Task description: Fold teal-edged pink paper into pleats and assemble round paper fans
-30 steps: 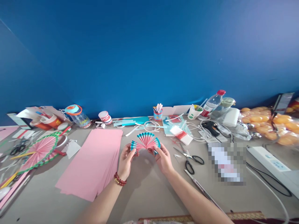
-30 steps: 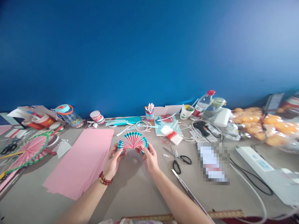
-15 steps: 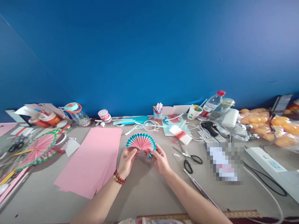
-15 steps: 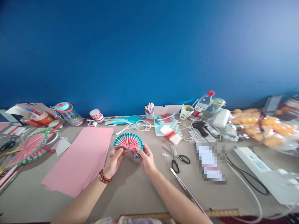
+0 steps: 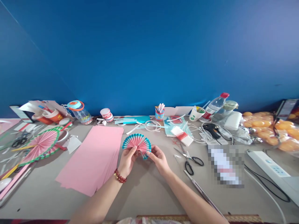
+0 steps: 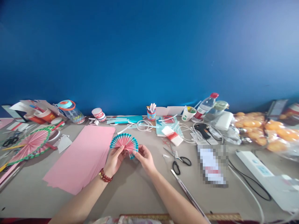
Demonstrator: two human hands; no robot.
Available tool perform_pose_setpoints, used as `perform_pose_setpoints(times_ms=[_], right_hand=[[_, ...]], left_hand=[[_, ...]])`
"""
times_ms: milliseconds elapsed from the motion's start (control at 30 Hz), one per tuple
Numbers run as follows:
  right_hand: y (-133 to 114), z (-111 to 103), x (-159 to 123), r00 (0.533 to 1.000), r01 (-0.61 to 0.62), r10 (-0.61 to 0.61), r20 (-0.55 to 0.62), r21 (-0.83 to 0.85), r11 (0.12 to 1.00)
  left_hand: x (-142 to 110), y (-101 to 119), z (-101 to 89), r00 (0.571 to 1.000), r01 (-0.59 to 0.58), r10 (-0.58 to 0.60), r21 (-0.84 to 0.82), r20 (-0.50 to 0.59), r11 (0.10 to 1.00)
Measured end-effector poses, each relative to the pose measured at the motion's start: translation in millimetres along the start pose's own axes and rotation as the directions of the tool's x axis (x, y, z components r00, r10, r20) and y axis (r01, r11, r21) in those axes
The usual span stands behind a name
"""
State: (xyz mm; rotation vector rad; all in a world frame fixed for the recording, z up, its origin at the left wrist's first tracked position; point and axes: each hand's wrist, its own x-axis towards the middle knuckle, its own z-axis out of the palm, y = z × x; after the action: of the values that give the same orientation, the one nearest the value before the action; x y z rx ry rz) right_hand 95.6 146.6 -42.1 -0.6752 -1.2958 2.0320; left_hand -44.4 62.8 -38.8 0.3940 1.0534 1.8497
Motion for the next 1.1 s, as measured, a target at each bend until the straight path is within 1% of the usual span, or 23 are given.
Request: perform_pose_setpoints(times_ms=[100,333,500,633,733,800,967,1100], right_hand=[[2,2,-1,1.000,-0.014,0.014,0.021,0.008,1.000],[2,2,0,0.999,0.016,-0.016,0.043,-0.004,1.000],[5,-1,0,0.995,0.036,-0.024,0.098,-0.120,0.992],[8,-1,-2,0.991,0.080,-0.051,0.125,-0.238,0.968],[8,-2,-2,0.988,0.112,-0.069,0.141,-0.323,0.940],[7,-4,-2,0.986,0.133,-0.088,0.142,-0.350,0.927],[3,-6,0,0.980,0.190,-0.158,0.118,-0.354,0.916],[-4,-4,-1,0.979,0.203,-0.182,0.093,-0.343,0.917]], left_hand=[[1,0,0.5,0.999,-0.008,0.007,-0.040,-0.039,0.999],[3,-2,-0.8,0.998,-0.011,0.006,-0.073,-0.067,0.997],[5,-5,-3.3,0.997,-0.017,0.010,-0.089,-0.077,0.996],[7,-7,-5.9,0.996,-0.025,0.018,-0.083,-0.091,0.996],[7,-7,-5.9,0.996,-0.026,0.019,-0.080,-0.087,0.996],[5,-6,-4.6,0.997,-0.033,0.028,-0.069,-0.075,0.997],[1,-2,-0.3,0.997,-0.049,0.049,-0.010,-0.053,0.999],[-2,0,1.0,0.999,-0.041,0.042,0.038,-0.021,0.998]])
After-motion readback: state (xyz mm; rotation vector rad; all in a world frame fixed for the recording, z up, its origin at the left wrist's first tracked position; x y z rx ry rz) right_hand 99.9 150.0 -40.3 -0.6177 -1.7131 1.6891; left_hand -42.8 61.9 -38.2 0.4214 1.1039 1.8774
